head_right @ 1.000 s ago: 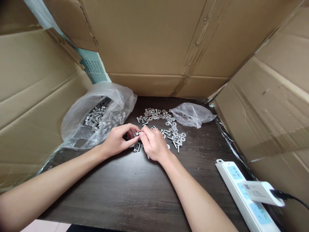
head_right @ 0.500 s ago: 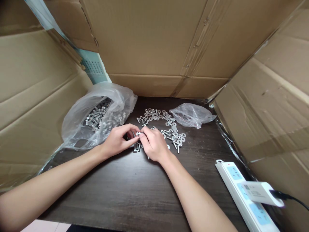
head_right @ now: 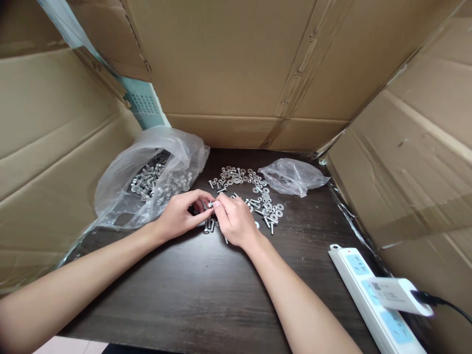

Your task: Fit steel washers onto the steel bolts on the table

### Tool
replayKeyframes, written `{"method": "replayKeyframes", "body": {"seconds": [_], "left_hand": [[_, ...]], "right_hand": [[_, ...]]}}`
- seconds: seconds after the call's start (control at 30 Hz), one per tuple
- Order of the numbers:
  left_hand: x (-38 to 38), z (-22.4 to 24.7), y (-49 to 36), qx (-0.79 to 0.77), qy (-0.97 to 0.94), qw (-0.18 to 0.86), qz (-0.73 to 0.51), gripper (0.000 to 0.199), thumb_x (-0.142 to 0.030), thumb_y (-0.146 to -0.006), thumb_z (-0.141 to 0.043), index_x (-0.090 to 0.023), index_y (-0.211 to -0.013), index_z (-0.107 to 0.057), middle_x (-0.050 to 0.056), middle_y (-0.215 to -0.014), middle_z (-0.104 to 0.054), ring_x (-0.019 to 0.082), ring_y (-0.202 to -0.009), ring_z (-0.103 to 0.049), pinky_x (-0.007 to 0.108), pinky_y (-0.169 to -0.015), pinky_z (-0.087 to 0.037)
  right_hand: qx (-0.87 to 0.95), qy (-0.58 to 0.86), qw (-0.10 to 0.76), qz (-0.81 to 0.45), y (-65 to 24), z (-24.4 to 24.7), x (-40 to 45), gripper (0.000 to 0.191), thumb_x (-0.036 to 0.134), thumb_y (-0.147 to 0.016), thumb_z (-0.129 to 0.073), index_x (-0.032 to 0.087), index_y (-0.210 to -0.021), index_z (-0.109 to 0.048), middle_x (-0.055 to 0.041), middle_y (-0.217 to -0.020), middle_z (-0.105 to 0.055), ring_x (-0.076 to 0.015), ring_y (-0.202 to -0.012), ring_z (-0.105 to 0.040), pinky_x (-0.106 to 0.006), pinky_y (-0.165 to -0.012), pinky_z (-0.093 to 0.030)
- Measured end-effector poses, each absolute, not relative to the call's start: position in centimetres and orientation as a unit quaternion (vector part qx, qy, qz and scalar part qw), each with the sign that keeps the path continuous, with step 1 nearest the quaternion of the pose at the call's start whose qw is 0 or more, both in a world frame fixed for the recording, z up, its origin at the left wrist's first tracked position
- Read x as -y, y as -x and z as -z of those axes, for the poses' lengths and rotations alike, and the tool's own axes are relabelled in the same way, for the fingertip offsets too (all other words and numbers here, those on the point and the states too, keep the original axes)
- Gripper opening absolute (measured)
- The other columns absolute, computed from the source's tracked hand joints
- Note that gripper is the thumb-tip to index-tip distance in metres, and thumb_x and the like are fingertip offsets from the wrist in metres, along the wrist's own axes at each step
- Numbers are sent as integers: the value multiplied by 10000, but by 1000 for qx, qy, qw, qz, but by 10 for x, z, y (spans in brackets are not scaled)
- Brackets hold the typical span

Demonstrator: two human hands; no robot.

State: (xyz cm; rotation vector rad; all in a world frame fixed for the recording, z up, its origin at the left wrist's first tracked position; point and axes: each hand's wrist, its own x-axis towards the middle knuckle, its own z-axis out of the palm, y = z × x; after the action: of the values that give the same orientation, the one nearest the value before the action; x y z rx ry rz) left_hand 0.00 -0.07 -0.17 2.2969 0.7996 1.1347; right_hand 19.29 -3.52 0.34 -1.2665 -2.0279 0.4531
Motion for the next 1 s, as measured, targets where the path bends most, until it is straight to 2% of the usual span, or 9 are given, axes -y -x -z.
{"method": "replayKeyframes", "body": {"seconds": [0.1,0.23,0.33,0.77,1.0], "left_hand": [[0,2,0,-288,-835,227,-410,132,-215,-935,-690,-168,-1056,-664,2,-879,-725,87,-667,-649,199,-661,-537],[0,3,1,-289,-835,228,-409,147,-202,-939,-685,-169,-1080,-658,0,-895,-719,82,-670,-647,194,-656,-526],[0,2,1,-290,-835,235,-405,149,-197,-939,-680,-169,-1083,-659,5,-900,-719,86,-670,-646,198,-656,-527],[0,3,0,-304,-833,251,-389,185,-207,-935,-690,-189,-1114,-647,-17,-909,-719,81,-694,-659,200,-682,-524],[-1,4,0,-324,-830,249,-380,191,-209,-918,-707,-204,-1105,-664,-28,-927,-725,86,-720,-670,221,-705,-520]], "right_hand": [[781,488,348,-177,-193,-4,36,318,320,-1072,-343,215,-813,-494,-11,-700,-572,-172,-638,-478,-322,-692,-337],[779,482,354,-189,-194,-4,37,263,303,-1063,-388,198,-963,-607,-23,-796,-652,-177,-692,-539,-324,-727,-372],[776,485,354,-192,-195,-4,37,250,300,-1055,-414,193,-998,-632,-30,-817,-674,-183,-711,-564,-327,-733,-386],[773,495,357,-175,-194,-1,36,258,312,-1064,-399,202,-944,-600,-36,-807,-663,-191,-716,-579,-327,-722,-399],[763,508,358,-176,-194,1,35,175,307,-1013,-451,200,-967,-582,-34,-785,-657,-197,-717,-587,-328,-703,-397]]}}
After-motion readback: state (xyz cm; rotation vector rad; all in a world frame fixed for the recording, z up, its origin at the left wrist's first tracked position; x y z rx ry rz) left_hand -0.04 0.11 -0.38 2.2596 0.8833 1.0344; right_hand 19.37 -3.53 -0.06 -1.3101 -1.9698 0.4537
